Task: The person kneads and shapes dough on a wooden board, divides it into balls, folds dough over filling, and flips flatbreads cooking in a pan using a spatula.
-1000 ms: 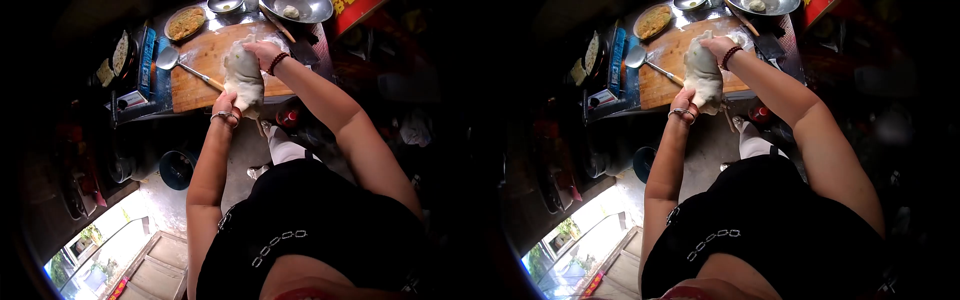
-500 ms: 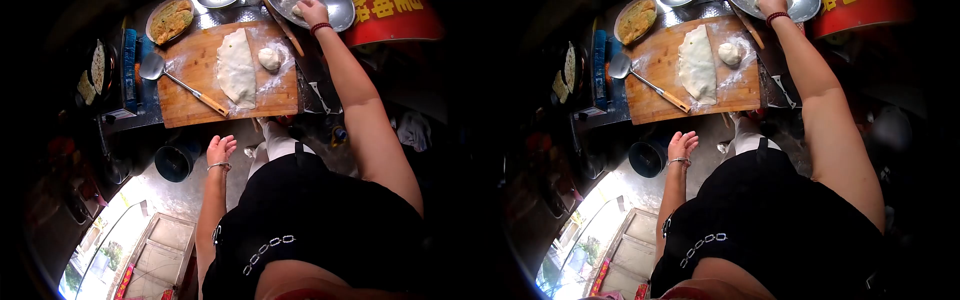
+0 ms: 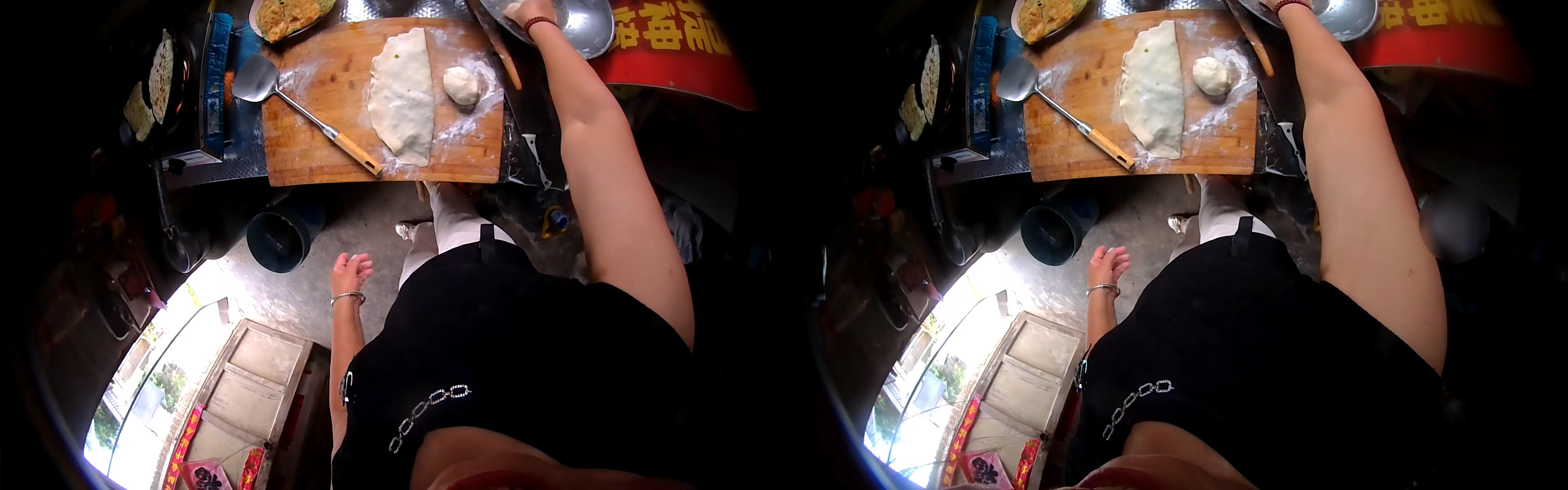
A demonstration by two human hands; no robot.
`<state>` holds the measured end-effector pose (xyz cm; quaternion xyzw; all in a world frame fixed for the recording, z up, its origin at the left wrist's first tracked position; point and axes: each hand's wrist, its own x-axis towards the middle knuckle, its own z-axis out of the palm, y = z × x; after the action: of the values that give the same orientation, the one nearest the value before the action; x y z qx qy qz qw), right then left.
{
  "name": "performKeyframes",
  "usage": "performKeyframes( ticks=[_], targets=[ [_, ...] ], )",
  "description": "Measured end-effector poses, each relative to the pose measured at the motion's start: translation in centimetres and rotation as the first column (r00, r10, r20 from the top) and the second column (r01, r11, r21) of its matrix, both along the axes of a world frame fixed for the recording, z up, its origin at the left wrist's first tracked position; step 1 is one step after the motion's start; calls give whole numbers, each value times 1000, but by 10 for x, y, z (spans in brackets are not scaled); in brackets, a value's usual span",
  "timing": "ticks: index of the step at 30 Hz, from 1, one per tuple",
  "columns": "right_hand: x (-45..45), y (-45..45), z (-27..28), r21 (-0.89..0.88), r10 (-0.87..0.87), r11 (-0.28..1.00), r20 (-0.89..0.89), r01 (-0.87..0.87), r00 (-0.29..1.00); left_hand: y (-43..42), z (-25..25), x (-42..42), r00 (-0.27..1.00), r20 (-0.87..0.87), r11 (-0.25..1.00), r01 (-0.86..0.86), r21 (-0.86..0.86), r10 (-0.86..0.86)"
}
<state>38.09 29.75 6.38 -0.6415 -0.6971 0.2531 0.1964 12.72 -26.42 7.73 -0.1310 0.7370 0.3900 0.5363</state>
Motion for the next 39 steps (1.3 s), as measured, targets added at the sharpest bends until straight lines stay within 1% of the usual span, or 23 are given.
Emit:
performKeyframes(
  ticks=[3, 6, 7, 9, 12, 15, 16, 18, 20, 22, 23, 24, 25, 26, 28, 29, 30, 32, 34, 35, 36, 38, 39],
  targets=[
    [7, -2, 2, 33, -31, 999, -94, 34, 995, -4, -3, -6, 1000, -17, 1000, -4, -16, 4],
    [15, -3, 10, 40, -79, 995, -310, 96, 947, -8, -6, -11, 999, 20, 999, 27, 36, -28],
    [18, -2, 15, 30, -94, 993, -421, 117, 902, -7, -7, -10, 999, 11, 999, 32, 28, -32],
    [24, -5, 28, -9, -122, 989, -630, 150, 767, 3, 2, -7, 999, -2, 999, 44, 15, -44],
    [32, -4, 50, -66, -117, 990, -867, 122, 484, 9, 2, -6, 998, 2, 998, 60, 31, -60],
    [38, -20, 71, -77, -66, 996, -977, -44, 202, 29, 20, 4, 999, 37, 998, 4, 63, -6],
    [36, -32, 76, -69, -50, 988, -989, -135, 142, 37, 23, 6, 995, 100, 990, -9, 140, -5],
    [24, -79, 85, -43, -5, 930, -995, -364, 102, 54, 27, 11, 974, 227, 956, -58, 286, -9],
    [-2, -145, 97, -55, 91, 804, -973, -592, 213, 83, 25, 19, 895, 445, 880, -239, 411, 35],
    [-31, -205, 113, -63, 218, 557, -951, -828, 219, 126, 54, 38, 790, 609, 753, -444, 486, 72],
    [-37, -220, 115, -44, 368, 562, -881, -826, 297, 146, 68, 45, 725, 685, 674, -541, 502, 72],
    [-42, -226, 112, -21, 508, 562, -780, -827, 365, 160, 74, 47, 713, 694, 693, -549, 467, 97],
    [-48, -222, 105, -15, 521, 625, -737, -780, 431, 150, 44, 38, 689, 718, 685, -571, 452, 100],
    [-48, -213, 94, -108, 465, 678, -703, -727, 538, 137, 16, 29, 663, 741, 679, -592, 434, 104],
    [-42, -193, 76, -287, 323, 768, -598, -572, 733, 133, 19, 25, 674, 727, 690, -589, 420, 132],
    [-39, -186, 75, -193, 382, 849, -417, -491, 825, 127, 19, 25, 679, 723, 690, -584, 428, 128],
    [-33, -179, 65, -22, 434, 886, -309, -463, 846, 121, 20, 25, 687, 716, 685, -582, 438, 127],
    [-29, -158, 49, 102, 430, 902, -286, -419, 856, 113, 26, 25, 672, 724, 677, -607, 417, 157],
    [-34, -123, 38, 129, 351, 936, -266, -328, 898, 109, 41, 28, 674, 703, 691, -620, 373, 225],
    [-40, -108, 43, 203, 317, 941, -265, -269, 911, 104, 41, 27, 673, 704, 690, -621, 371, 227],
    [-46, -92, 45, 250, 302, 939, -269, -237, 914, 98, 38, 26, 684, 704, 689, -604, 400, 191],
    [-53, -80, 52, 178, 284, 953, -227, -247, 932, 88, 34, 22, 702, 702, 682, -571, 456, 119],
    [-57, -84, 60, 111, 313, 948, -174, -297, 934, 84, 38, 22, 712, 688, 675, -576, 460, 138]
  ],
)
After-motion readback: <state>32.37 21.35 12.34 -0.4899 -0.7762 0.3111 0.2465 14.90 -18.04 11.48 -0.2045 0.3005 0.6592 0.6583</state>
